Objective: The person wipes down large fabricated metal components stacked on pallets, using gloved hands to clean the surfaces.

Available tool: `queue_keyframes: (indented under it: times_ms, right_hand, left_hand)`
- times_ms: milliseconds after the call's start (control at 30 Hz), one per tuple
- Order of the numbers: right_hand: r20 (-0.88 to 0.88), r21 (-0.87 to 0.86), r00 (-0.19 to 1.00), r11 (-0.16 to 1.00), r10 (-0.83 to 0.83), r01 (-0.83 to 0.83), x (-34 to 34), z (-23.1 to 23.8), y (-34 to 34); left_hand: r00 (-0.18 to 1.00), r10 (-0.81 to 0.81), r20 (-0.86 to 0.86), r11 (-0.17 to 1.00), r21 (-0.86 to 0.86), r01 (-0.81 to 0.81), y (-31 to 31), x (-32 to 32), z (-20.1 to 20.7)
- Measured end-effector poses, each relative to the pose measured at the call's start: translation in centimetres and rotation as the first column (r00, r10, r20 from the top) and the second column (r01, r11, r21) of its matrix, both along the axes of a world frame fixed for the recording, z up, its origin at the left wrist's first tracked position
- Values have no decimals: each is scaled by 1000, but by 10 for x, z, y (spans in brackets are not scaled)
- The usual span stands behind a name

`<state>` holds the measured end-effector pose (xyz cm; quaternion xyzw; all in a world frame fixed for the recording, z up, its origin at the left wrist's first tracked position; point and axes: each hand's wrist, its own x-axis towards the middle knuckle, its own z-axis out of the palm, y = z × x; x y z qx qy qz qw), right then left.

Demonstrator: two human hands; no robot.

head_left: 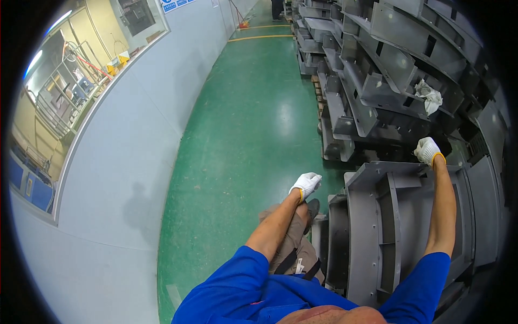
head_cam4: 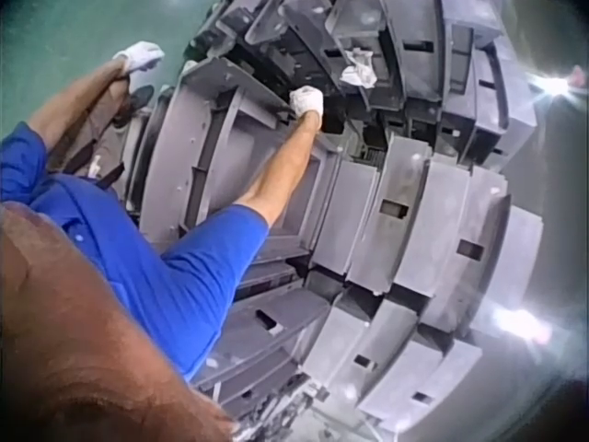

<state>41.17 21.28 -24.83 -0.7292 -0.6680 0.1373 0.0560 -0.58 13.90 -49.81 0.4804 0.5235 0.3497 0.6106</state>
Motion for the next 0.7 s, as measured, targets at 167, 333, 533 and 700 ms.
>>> queue_keyframes:
  times_ms: [167,333,533,700]
  right_hand:
    - [117,43,992,998,48,-53,-19,15,-12]
    - [-141,46,985,993,-99,106,-17,15,-16]
    - [-285,54,952,990,-110,131,-11,8,-11]
    - [-90,97,996,995,3,6,13,-11,6]
  left_hand:
    - [1000,-3,-15,1000,-10,3,1,-2,1]
    - [1000,-7,-4,1000,-26,7,0,1,3]
    - [1000,18,-2,1000,1,-18,-2,1,3]
    - [1000,5,-28,1000,26,-4,-1,2,-1]
